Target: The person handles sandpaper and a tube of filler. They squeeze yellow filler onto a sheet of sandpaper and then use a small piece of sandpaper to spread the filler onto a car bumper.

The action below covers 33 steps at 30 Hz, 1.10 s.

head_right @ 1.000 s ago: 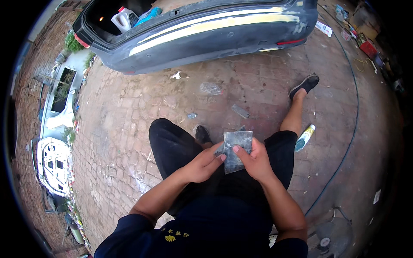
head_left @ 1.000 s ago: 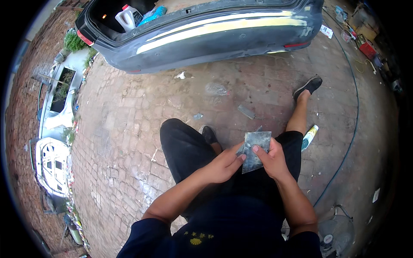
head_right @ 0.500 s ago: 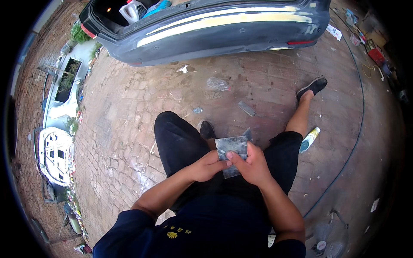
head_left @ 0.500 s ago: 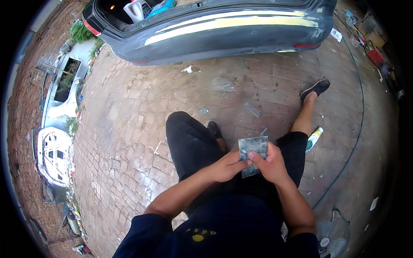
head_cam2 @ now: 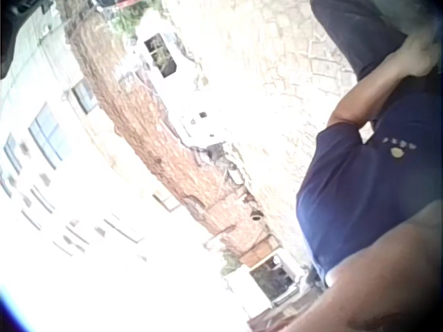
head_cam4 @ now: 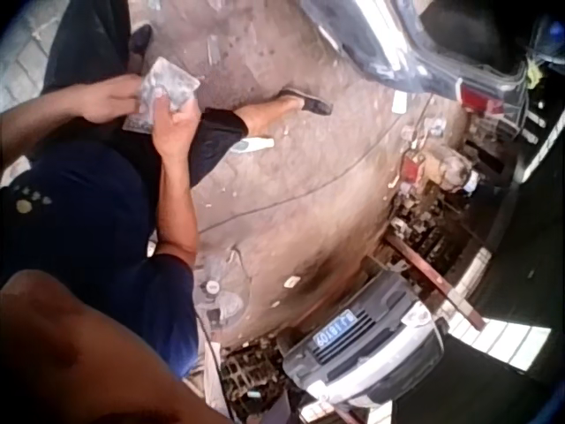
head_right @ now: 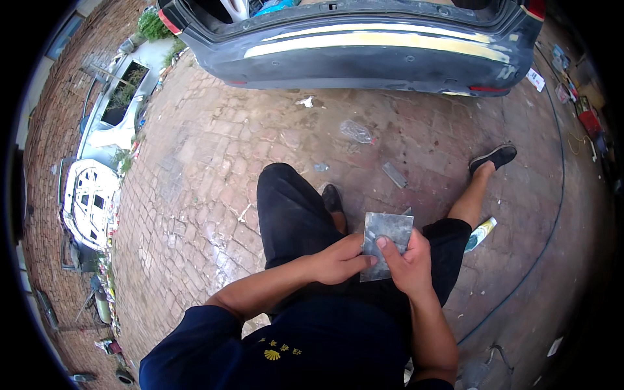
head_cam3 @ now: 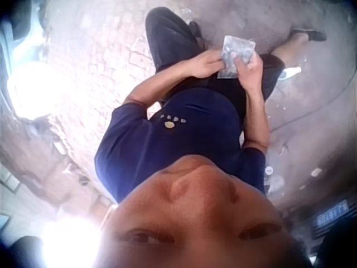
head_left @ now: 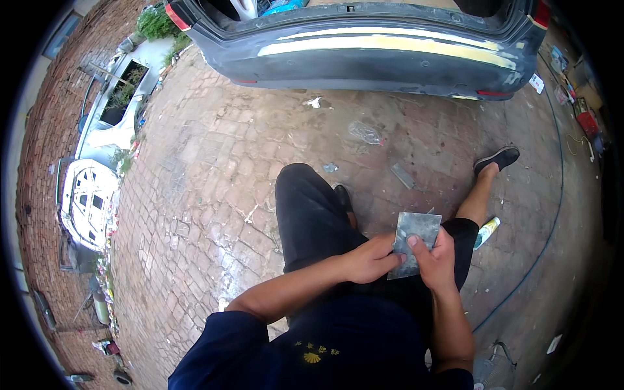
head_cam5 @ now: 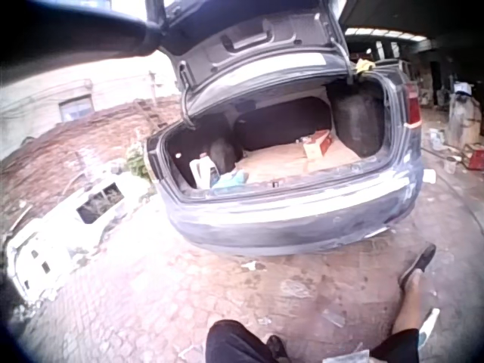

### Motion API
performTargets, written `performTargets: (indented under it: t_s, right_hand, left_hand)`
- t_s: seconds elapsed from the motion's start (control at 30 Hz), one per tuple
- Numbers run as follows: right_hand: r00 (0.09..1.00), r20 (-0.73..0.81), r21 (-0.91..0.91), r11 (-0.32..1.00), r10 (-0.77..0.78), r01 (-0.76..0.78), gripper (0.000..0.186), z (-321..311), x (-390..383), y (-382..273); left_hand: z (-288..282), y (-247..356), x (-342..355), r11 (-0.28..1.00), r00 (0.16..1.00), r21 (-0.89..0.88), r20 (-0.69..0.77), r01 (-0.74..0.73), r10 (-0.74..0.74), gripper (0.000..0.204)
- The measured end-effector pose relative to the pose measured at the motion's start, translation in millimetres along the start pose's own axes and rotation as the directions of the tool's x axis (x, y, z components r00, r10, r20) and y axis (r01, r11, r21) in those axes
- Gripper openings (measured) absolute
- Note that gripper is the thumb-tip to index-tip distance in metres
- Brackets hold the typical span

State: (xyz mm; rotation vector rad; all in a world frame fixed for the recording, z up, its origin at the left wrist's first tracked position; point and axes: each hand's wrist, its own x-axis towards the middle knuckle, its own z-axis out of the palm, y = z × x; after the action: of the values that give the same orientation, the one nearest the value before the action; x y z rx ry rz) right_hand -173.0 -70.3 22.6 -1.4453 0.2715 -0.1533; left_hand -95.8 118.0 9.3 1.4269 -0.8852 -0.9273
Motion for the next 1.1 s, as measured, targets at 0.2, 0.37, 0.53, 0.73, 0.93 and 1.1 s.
performTargets:
  t_s: [0.2,0.37,0.53,0.73,0.93,1.1]
  right_hand:
    - [0.974,0.214,0.435,0.886,0.07,-0.16,0.034,-12,-4,1]
    - [0.923,0.376,0.449,0.855,0.083,-0.259,0.048,-25,-10,15]
    - [0.994,-0.111,0.496,0.866,0.003,0.053,0.033,-13,-2,12]
    - [0.994,-0.109,0.147,0.988,-0.025,0.041,0.028,-22,13,15]
    - [0.988,-0.151,0.205,0.979,0.031,0.0,0.024,-4,11,16]
    - [1.0,-0.019,0.093,0.996,-0.013,0.015,0.022,-2,3,17]
  left_hand:
    - [-1,8,-7,0.8,0.997,-0.596,-0.043,-0.071,0.057,0.071]
    - [-13,4,2,0.903,0.992,-0.414,-0.008,0.111,-0.126,0.068]
    - [-16,0,6,0.989,0.797,-0.142,-0.592,0.045,-0.121,0.029]
    - [-8,24,-9,0.977,0.965,-0.213,-0.258,-0.011,-0.045,0.041]
    - [0,26,-5,0.993,0.981,-0.112,-0.183,0.039,-0.059,0.055]
    - [-2,17,-8,0.945,0.971,-0.263,-0.088,0.194,-0.224,0.059]
